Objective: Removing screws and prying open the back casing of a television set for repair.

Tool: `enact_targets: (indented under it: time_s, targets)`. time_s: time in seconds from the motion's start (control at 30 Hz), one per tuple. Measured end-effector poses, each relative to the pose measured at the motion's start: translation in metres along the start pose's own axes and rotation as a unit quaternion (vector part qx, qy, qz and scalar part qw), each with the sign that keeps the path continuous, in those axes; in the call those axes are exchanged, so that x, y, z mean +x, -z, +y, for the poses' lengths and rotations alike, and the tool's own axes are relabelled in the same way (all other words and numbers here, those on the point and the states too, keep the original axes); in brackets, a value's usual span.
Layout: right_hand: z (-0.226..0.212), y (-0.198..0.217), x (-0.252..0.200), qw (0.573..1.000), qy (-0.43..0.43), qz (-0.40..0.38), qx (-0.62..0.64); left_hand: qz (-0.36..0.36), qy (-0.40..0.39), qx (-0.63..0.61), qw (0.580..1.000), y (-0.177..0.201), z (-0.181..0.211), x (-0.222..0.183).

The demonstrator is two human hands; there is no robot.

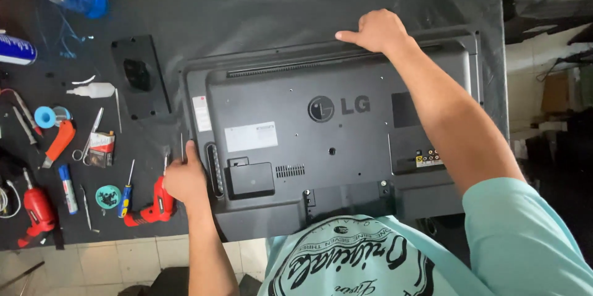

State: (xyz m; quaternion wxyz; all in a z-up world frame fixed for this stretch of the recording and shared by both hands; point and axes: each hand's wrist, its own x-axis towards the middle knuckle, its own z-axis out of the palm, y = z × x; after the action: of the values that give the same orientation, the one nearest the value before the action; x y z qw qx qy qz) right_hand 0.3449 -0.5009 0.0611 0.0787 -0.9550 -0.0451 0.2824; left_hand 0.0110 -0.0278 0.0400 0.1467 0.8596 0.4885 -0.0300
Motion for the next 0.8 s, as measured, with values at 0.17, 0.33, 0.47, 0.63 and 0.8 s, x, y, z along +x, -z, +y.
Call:
enact_targets:
  time_s: [0.17,0.33,0.47,0.63,0.8]
  targets:
    - [0.015,-0.019,0.015,0.997,0.048,0.017,-0.055,-0.095,-0.024,0.045,0.994,0.016,0.004,0.011]
    - [0.017,-0.025,-0.062,0.962,0.185,0.202,0.005,-0.119,-0.078,0.109,0.984,0.008,-0.002,0.024]
    - [-0.014,-0.065,-0.190,0.890,0.336,0.303,0.063,-0.067,-0.085,0.099,0.989,0.008,-0.006,0.020]
    - [0.047,-0.153,-0.303,0.887,0.290,0.351,0.073,-0.079,-0.121,0.100,0.984,0.001,-0.020,0.034]
    - [0.223,-0.236,-0.389,0.881,-0.108,0.451,0.089,0.036,-0.261,0.100,0.959,-0.043,-0.063,0.070]
